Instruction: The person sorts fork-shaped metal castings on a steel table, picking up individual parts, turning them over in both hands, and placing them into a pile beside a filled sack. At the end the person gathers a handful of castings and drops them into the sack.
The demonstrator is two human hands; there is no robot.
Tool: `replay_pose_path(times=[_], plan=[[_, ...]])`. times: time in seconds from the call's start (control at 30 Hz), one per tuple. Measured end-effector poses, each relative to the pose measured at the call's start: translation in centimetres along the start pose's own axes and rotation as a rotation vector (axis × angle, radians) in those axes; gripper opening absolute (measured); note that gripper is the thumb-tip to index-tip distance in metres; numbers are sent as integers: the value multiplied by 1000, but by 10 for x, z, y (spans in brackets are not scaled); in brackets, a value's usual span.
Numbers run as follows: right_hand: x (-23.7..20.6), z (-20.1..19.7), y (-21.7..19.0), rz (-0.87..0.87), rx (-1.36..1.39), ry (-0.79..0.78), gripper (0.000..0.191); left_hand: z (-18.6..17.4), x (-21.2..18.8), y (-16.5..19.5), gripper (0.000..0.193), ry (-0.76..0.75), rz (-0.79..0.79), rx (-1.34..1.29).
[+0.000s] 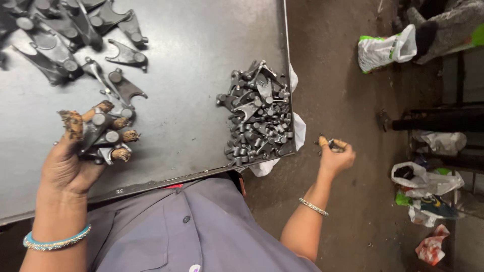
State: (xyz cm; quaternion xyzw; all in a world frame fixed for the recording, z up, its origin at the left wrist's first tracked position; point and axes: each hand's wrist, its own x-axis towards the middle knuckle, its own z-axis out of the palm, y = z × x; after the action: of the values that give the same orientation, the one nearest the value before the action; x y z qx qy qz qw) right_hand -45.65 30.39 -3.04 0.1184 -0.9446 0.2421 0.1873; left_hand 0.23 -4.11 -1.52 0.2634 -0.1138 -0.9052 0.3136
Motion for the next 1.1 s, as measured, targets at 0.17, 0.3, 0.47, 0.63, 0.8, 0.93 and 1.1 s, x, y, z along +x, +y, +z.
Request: replay_pose_path(times=[0.17,0.3,0.47,0.63,0.8,0.93,1.1], plan=[[-16,13,30,-98,-245,-9,38,7,1,1,69,-68,3,7],[-9,23,-23,290,296,-286,26,15,-1,13,70,-48,31,59],[-33,31,-182,-193,677,-298,25,28,-8,30,58,-20,105,75],[-127,47,-337,-585,530,-803,28,39,-14,38,52,-23,127,12],[-192,70,-410,-968,545,-731,51,42,-20,42,44,41,146,-25],[-194,82,-409,-1094,551,-623,47,40,-23,45,43,27,139,-15],[-170,75,-374,-755,394,-852,38,35,-20,40,43,35,115,10]])
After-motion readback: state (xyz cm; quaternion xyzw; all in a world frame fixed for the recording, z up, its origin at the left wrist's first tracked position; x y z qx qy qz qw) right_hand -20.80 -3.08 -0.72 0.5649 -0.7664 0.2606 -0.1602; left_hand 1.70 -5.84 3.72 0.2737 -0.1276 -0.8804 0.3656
